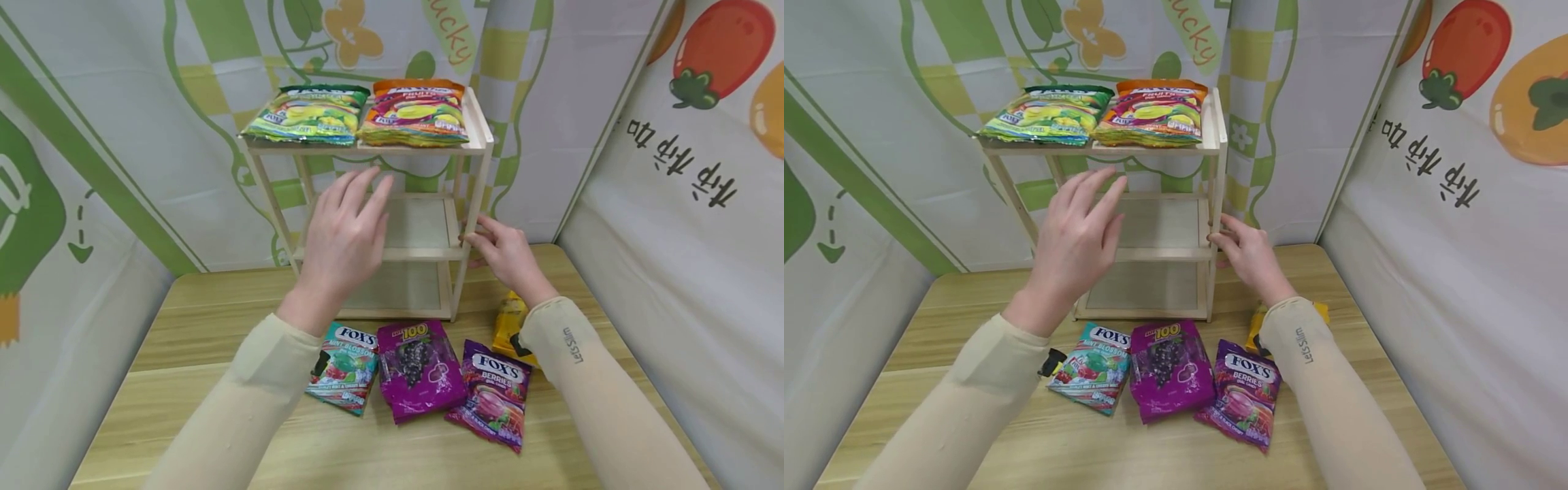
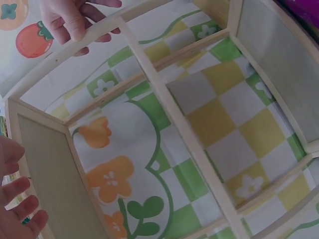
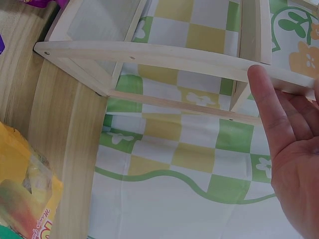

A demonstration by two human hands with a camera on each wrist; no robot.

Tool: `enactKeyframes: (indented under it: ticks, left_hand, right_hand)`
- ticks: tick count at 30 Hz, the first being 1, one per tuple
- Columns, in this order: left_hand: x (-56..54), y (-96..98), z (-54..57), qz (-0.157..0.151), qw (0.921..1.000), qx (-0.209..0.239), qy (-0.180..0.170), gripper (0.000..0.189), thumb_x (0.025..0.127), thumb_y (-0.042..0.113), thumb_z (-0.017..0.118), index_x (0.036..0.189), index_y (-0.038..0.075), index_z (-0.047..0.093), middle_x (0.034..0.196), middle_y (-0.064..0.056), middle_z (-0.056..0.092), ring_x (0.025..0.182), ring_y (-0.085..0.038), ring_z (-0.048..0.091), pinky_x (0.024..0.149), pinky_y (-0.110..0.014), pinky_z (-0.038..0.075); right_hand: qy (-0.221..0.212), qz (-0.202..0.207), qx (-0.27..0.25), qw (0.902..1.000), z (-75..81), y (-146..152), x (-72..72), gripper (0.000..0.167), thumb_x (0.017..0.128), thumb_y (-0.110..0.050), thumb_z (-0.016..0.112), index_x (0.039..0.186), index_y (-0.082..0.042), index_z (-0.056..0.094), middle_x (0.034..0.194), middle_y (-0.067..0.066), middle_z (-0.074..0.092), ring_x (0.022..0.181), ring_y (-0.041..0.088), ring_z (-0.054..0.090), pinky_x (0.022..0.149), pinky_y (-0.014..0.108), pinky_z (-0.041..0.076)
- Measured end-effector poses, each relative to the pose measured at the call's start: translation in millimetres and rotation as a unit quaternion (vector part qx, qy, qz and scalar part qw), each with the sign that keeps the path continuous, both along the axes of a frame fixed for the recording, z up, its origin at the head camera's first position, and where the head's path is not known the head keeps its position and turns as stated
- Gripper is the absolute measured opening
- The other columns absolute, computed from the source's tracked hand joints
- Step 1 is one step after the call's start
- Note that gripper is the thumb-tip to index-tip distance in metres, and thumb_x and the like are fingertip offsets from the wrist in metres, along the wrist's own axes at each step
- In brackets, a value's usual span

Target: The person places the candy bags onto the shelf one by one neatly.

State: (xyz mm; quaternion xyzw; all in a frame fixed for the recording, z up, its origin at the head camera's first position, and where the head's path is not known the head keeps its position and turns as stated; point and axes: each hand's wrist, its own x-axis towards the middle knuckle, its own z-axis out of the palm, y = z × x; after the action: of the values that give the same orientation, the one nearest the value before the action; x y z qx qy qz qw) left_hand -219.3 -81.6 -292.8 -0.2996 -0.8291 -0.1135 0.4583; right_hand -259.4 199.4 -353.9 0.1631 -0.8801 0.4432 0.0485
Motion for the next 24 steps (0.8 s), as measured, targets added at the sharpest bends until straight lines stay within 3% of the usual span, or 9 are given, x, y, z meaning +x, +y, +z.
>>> enactKeyframes:
  ticks: [13,24]
  left_hand:
    - [1.3,-7.4,-23.4,0.021,0.9985,0.006,-0.049,0.044,0.095,0.01,0.069,0.138,0.001,0.061,0.136,-0.02,0.061,0.123,-0.041,0.056,0.107,-0.052,0.048]
    - [6.0,-12.5,-44.0,0.046,0.9938,-0.002,-0.101,0.046,0.095,0.015,0.072,0.138,0.003,0.06,0.133,-0.019,0.062,0.12,-0.041,0.058,0.101,-0.053,0.053]
  right_hand:
    - [0.004,0.002,-0.01,0.9999,-1.4,0,-0.3,0.045,0.109,-0.019,0.051,0.152,-0.008,0.046,0.134,0.022,0.065,0.093,0.039,0.075,0.071,0.032,0.064]
    - [0.005,0.002,-0.015,0.9999,-1.6,-1,-0.6,0.045,0.108,-0.019,0.052,0.151,-0.007,0.047,0.134,0.023,0.065,0.092,0.041,0.074,0.07,0.03,0.064]
